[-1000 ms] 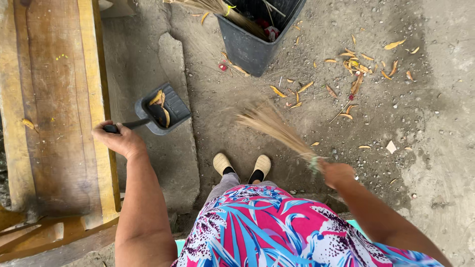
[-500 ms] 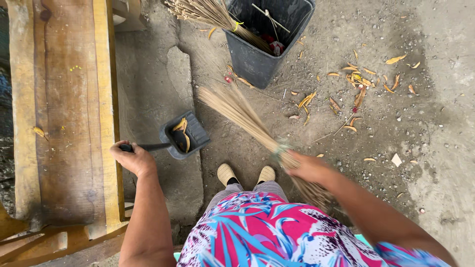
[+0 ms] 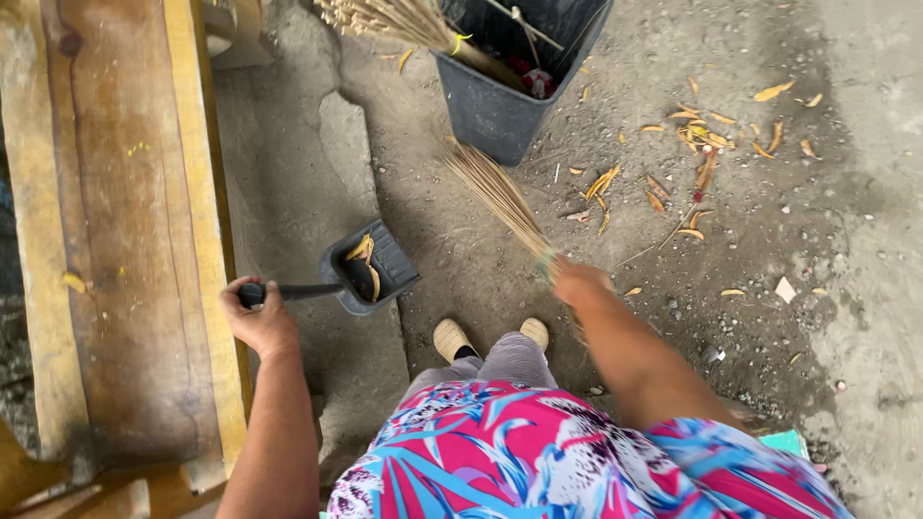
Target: The person sweeps leaves and small sticks into a dustpan using a bundle of twigs and then empties the contents into a black bin.
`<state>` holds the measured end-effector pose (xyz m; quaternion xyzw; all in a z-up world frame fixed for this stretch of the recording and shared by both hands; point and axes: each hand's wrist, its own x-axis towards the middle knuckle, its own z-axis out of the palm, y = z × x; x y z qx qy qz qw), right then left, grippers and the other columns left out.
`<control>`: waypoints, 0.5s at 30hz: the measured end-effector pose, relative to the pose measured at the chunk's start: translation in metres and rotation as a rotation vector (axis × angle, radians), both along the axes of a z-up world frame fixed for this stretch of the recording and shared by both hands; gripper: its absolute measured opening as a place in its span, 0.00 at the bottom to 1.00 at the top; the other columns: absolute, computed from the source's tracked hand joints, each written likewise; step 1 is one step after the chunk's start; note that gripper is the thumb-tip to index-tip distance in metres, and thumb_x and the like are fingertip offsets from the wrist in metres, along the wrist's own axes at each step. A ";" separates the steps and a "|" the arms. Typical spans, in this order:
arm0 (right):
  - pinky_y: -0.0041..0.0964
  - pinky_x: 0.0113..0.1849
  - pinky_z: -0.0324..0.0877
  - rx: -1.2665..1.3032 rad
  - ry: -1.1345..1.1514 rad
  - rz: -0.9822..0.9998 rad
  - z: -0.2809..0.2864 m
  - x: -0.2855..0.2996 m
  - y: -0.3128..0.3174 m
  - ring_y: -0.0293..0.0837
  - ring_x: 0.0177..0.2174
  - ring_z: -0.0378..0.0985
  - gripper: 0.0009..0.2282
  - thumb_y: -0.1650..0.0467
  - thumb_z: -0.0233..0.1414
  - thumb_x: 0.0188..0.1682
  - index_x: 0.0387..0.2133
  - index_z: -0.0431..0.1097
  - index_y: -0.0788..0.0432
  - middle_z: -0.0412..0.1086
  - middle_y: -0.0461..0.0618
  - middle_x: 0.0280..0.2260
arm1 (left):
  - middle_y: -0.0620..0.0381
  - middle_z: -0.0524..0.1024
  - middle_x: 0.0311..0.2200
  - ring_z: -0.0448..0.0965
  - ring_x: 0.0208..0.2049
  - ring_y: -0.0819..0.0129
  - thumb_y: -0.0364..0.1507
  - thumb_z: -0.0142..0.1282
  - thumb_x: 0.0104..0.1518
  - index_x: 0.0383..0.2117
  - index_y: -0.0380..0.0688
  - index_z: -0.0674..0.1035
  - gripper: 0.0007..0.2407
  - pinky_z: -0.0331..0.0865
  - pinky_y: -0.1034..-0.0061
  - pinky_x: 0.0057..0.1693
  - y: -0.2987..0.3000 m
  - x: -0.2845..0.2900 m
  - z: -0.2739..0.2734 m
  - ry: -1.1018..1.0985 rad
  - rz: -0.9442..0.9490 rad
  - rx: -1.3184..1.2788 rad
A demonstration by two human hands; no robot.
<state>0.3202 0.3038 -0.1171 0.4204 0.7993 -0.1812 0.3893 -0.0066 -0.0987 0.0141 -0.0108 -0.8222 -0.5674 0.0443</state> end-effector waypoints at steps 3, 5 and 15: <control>0.58 0.59 0.62 -0.013 -0.216 -0.145 0.044 0.085 0.007 0.55 0.63 0.62 0.23 0.55 0.28 0.62 0.71 0.40 0.36 0.50 0.50 0.69 | 0.60 0.72 0.43 0.73 0.45 0.73 0.15 0.61 0.55 0.42 0.44 0.72 0.13 0.74 0.74 0.53 0.017 -0.005 -0.010 -0.065 -0.002 0.075; 0.56 0.57 0.67 0.022 -0.253 -0.161 0.074 0.131 0.010 0.51 0.61 0.69 0.31 0.65 0.45 0.53 0.71 0.44 0.39 0.59 0.46 0.67 | 0.60 0.73 0.43 0.73 0.44 0.73 0.14 0.62 0.54 0.42 0.43 0.74 0.14 0.72 0.75 0.53 0.028 -0.006 -0.022 -0.059 -0.026 0.078; 0.45 0.48 0.77 0.002 -0.207 -0.209 0.167 0.214 -0.028 0.50 0.48 0.81 0.35 0.53 0.47 0.53 0.72 0.33 0.29 0.71 0.51 0.56 | 0.61 0.74 0.39 0.73 0.39 0.73 0.16 0.62 0.51 0.40 0.41 0.77 0.12 0.70 0.77 0.50 0.131 0.001 -0.081 0.016 -0.150 0.003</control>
